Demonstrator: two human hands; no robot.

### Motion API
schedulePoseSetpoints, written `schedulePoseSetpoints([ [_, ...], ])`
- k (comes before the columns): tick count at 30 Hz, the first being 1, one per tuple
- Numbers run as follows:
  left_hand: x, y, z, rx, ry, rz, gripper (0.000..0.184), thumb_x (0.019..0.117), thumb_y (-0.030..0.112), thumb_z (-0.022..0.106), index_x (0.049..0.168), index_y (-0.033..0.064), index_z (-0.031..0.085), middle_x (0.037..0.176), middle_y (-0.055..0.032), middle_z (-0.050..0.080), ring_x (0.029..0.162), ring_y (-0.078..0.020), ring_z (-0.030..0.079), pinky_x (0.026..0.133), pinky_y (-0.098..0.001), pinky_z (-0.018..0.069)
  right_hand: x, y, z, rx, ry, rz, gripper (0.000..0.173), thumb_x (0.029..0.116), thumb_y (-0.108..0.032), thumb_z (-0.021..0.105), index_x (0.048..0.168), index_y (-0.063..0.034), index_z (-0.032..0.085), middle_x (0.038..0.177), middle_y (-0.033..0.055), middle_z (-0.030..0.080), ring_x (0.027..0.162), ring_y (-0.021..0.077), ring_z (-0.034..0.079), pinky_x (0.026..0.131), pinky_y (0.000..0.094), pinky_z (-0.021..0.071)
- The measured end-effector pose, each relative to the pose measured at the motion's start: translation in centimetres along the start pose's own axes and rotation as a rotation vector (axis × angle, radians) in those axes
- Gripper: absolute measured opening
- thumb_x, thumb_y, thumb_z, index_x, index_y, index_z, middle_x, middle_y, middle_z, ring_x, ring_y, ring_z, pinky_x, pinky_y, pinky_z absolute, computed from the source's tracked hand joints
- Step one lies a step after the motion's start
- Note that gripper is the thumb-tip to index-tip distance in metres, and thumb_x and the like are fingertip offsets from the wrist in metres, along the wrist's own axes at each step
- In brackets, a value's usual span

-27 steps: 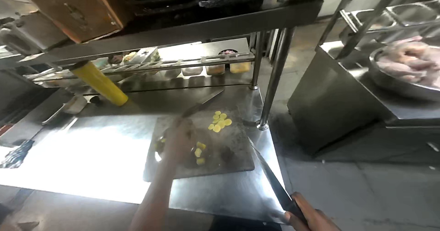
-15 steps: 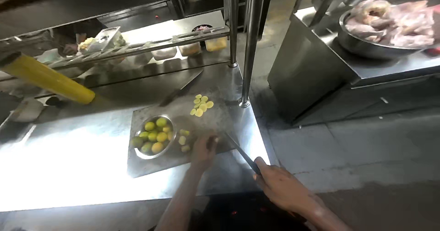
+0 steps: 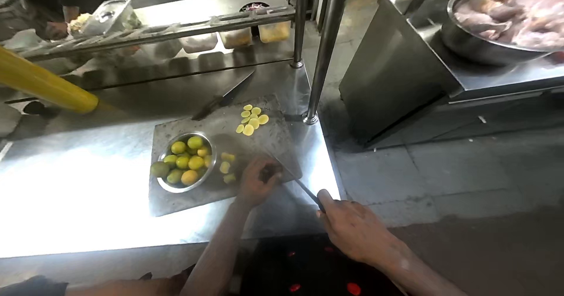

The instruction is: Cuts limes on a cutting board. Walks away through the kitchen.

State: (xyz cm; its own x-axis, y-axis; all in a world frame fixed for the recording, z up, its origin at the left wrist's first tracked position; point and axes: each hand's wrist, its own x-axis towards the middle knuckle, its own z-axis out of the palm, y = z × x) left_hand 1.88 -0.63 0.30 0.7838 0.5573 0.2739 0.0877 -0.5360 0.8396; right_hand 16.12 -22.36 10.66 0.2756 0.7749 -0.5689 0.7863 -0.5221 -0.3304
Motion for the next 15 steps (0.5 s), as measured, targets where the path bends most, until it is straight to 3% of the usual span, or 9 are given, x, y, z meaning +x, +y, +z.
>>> schedulePoseSetpoints([
  [9, -0.3, -0.7, 0.1, 0.018, 0.006, 0.027, 0.026, 0.0887, 0.021, 0.077, 0.11, 0.0084, 0.071, 0.112, -0.0042, 0.065, 0.091, -0.0094, 0.066, 0.076, -0.0263, 0.0605, -0.7, -0.6, -0.8, -0.081, -0.016, 0.01, 0.033, 0.1082, -0.037, 0.038, 0.125, -0.0112, 0.05, 0.084, 0.0137, 0.067, 0.081, 0.0378, 0.071, 0.068, 0.0528, 0.0567],
  [15, -0.2, -0.2, -0.3, 0.075, -0.003, 0.021, 0.027, 0.0902, 0.021, 0.075, 0.111, 0.0052, 0.071, 0.113, -0.0083, 0.068, 0.094, -0.0132, 0.069, 0.081, -0.0322, 0.0619, 3.8, -3.3, -2.2, -0.014, -0.082, 0.028, 0.032, 0.1097, -0.035, 0.039, 0.128, -0.0109, 0.048, 0.091, 0.0135, 0.067, 0.088, 0.0354, 0.071, 0.076, 0.0523, 0.0569],
])
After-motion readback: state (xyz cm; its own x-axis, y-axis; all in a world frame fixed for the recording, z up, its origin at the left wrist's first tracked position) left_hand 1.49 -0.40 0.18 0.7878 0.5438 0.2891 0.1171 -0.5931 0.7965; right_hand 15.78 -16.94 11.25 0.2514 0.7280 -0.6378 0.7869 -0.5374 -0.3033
